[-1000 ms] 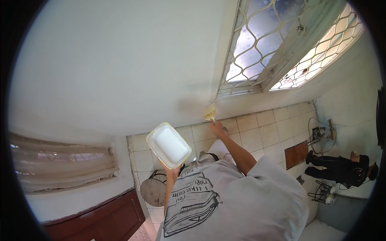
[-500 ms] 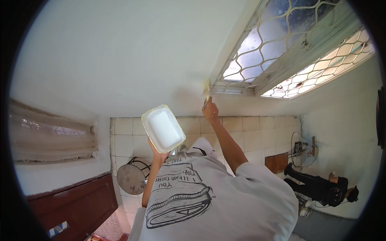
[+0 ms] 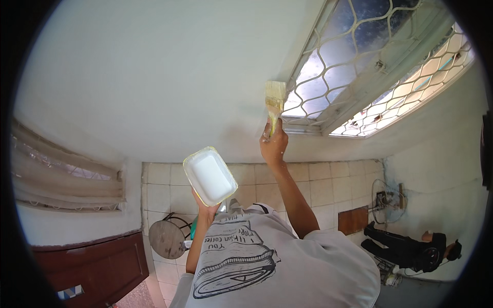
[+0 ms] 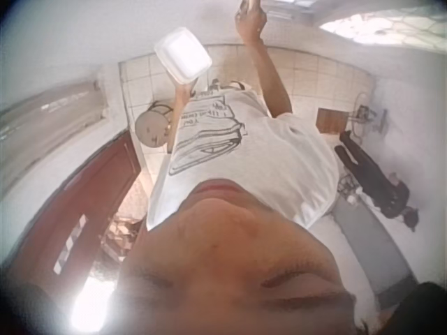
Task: The person paints a wall and window frame using a brush and a container of white paint, and moves a circular wooden table to continue work.
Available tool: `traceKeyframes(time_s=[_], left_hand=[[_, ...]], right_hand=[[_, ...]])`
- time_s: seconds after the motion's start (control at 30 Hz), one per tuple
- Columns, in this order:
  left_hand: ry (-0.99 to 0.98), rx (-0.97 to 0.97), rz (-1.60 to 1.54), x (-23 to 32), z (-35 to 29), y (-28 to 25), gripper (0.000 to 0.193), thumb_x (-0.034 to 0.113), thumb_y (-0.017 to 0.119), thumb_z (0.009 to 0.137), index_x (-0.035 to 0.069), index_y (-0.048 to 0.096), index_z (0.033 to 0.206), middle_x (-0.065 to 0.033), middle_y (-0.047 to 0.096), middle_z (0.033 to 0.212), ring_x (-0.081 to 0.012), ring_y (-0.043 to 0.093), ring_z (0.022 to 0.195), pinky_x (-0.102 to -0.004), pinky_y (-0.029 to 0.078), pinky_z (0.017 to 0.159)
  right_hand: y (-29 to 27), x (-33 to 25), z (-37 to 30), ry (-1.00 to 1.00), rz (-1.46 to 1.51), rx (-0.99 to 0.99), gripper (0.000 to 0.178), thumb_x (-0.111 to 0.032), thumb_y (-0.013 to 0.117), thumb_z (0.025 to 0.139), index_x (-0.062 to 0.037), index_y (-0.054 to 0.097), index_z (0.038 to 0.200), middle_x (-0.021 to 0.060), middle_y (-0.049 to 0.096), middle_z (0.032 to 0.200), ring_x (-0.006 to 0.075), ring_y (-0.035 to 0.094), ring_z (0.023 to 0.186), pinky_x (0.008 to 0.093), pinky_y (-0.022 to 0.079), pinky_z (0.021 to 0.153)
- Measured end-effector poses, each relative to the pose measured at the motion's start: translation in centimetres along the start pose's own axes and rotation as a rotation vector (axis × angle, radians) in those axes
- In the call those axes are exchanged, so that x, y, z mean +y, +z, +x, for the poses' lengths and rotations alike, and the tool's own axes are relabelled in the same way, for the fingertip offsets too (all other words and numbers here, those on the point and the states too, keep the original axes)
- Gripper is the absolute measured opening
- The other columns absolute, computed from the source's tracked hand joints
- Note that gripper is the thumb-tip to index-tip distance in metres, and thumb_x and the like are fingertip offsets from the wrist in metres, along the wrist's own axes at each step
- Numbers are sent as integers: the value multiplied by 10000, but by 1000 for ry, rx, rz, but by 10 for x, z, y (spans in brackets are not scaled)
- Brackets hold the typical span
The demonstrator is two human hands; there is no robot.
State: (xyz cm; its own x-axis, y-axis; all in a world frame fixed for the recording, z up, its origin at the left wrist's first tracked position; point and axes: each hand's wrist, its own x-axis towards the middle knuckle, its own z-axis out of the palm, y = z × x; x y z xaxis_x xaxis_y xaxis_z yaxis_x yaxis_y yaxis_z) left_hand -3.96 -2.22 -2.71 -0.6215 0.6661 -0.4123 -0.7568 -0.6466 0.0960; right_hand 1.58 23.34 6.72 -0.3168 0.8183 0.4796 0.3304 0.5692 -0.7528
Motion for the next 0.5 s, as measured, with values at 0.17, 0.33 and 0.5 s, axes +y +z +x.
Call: traceKeyframes(time_s=[0.17,0.33,0.5], left_hand=[[-133,-81,-12,-18,-22,4,462,427,502,985,95,554,1301,-112,624,1197,-305,634,1048,-484,550,893],[-285,-258,-25,-30,-50,9,461,414,538,976,84,545,1298,-129,607,1178,-314,620,1030,-479,546,884],[-290,-315,-45,-42,-49,-5,476,405,579,960,69,537,1295,-149,584,1165,-325,603,1000,-473,542,866]], right_hand=[[72,156,-59,155,-457,-399,242,-204,665,879,-17,584,1010,207,688,825,418,686,791,493,553,700],[74,176,-134,397,-450,-661,314,-264,645,891,-2,639,1063,210,692,859,389,689,863,480,541,806],[30,141,-142,289,195,-648,327,-325,636,948,-17,661,1055,55,594,688,196,612,650,357,485,603]])
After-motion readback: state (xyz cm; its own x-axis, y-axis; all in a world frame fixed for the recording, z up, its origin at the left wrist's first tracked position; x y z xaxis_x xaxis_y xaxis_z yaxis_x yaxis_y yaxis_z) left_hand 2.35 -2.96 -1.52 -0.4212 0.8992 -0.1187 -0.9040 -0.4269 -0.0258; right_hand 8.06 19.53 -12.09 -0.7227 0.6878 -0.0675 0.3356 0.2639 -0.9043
